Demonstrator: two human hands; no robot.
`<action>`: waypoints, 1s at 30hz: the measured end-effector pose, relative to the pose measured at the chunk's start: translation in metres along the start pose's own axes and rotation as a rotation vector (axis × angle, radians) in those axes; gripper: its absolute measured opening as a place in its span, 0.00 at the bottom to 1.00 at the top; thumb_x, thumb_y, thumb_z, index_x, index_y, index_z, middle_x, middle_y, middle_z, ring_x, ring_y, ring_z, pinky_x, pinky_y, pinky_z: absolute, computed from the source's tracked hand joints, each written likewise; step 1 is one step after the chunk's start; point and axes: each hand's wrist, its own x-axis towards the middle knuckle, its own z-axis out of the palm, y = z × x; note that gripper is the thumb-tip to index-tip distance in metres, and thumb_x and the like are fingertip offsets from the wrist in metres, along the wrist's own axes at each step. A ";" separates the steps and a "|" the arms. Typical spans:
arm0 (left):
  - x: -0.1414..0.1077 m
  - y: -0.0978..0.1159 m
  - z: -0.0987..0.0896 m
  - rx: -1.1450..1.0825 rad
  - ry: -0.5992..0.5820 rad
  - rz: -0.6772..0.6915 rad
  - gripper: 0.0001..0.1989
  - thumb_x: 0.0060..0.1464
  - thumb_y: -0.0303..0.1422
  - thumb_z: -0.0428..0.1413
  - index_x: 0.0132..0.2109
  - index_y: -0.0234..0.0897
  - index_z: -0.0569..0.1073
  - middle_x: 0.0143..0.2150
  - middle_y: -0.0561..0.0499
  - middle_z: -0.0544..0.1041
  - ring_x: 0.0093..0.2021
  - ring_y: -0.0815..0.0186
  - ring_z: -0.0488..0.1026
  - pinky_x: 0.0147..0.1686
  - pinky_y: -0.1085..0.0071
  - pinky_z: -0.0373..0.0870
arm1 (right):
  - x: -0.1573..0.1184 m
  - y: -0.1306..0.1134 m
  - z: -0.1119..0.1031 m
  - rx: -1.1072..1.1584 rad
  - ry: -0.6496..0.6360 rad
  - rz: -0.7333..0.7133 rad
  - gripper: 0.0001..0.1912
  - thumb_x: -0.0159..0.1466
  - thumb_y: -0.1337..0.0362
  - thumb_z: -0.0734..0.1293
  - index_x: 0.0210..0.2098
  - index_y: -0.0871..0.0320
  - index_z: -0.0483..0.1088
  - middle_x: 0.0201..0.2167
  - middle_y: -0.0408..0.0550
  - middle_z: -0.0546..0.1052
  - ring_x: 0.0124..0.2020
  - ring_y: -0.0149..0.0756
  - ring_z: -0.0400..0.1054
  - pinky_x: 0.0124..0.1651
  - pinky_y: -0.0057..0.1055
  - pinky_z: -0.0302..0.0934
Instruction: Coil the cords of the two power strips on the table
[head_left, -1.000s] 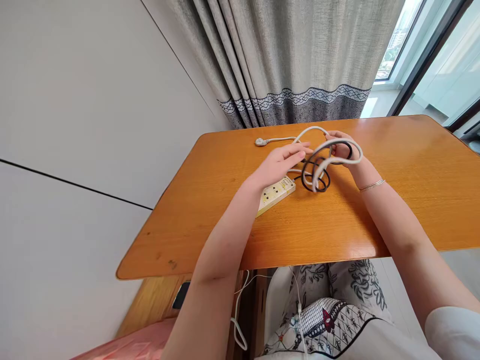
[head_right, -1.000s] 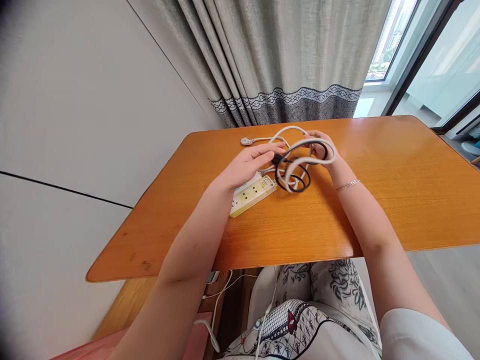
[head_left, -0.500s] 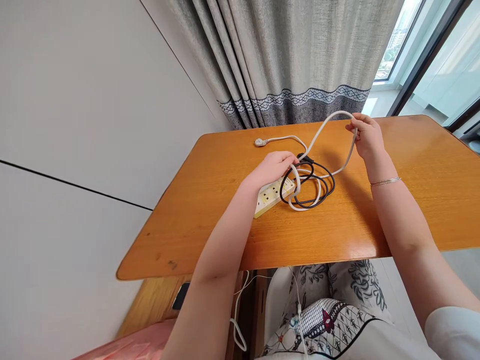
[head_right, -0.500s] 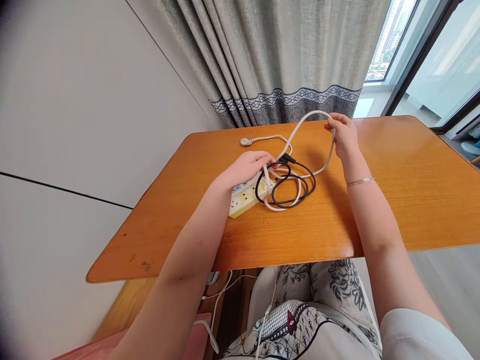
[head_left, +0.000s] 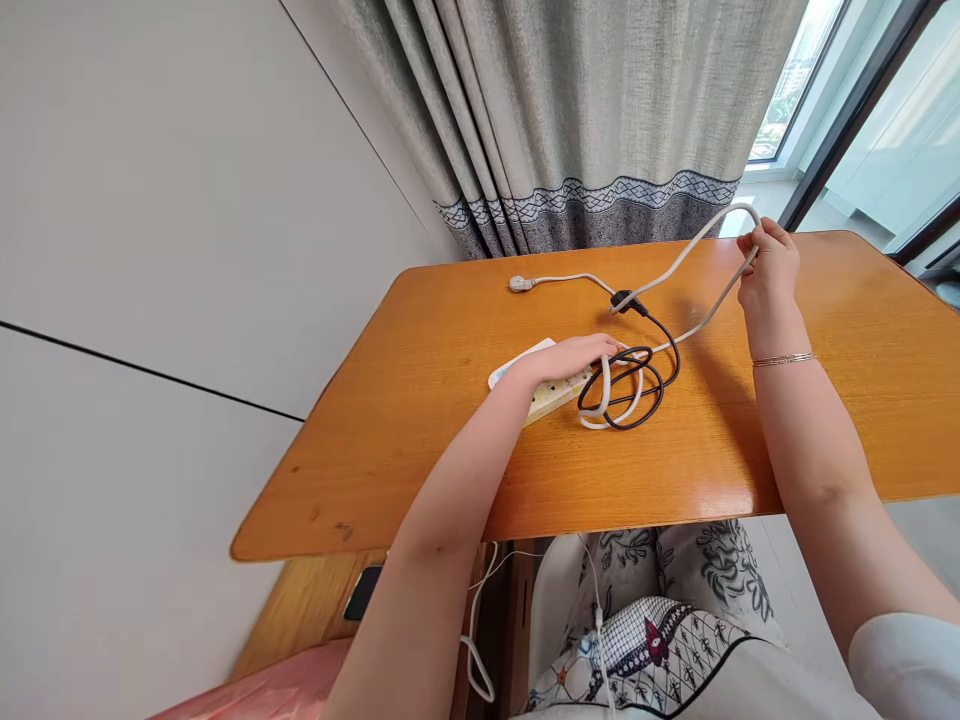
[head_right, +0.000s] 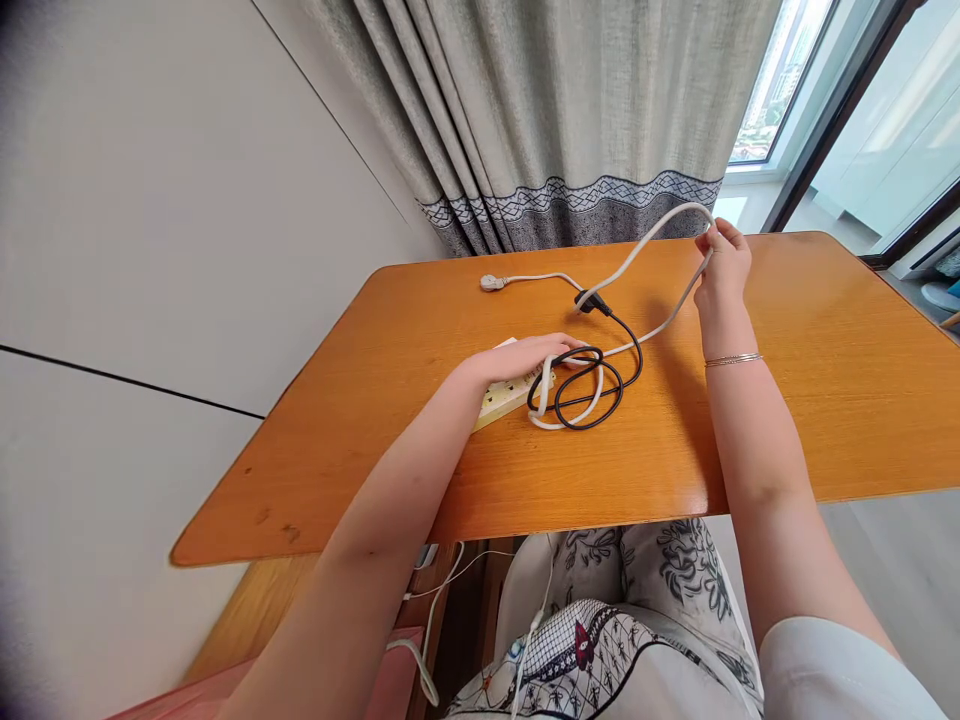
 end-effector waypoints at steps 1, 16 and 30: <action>-0.001 0.002 0.001 -0.010 0.005 -0.009 0.23 0.62 0.44 0.44 0.53 0.39 0.75 0.59 0.47 0.77 0.56 0.60 0.73 0.58 0.66 0.66 | 0.000 0.001 0.000 0.001 0.013 0.008 0.06 0.62 0.61 0.68 0.35 0.56 0.67 0.38 0.45 0.72 0.42 0.34 0.73 0.31 0.24 0.64; -0.064 0.053 -0.040 -0.463 0.863 0.226 0.17 0.58 0.44 0.60 0.28 0.40 0.67 0.19 0.59 0.54 0.18 0.73 0.49 0.20 0.74 0.53 | -0.041 -0.027 0.016 -0.205 -0.178 -0.238 0.10 0.62 0.67 0.69 0.43 0.52 0.71 0.49 0.46 0.76 0.57 0.35 0.70 0.56 0.35 0.66; -0.076 0.065 -0.048 -0.778 1.181 0.530 0.16 0.66 0.31 0.56 0.27 0.39 0.68 0.20 0.58 0.60 0.18 0.76 0.48 0.23 0.74 0.58 | -0.180 -0.104 0.047 0.009 -1.484 0.127 0.24 0.64 0.50 0.73 0.51 0.60 0.71 0.26 0.38 0.71 0.31 0.29 0.73 0.37 0.27 0.66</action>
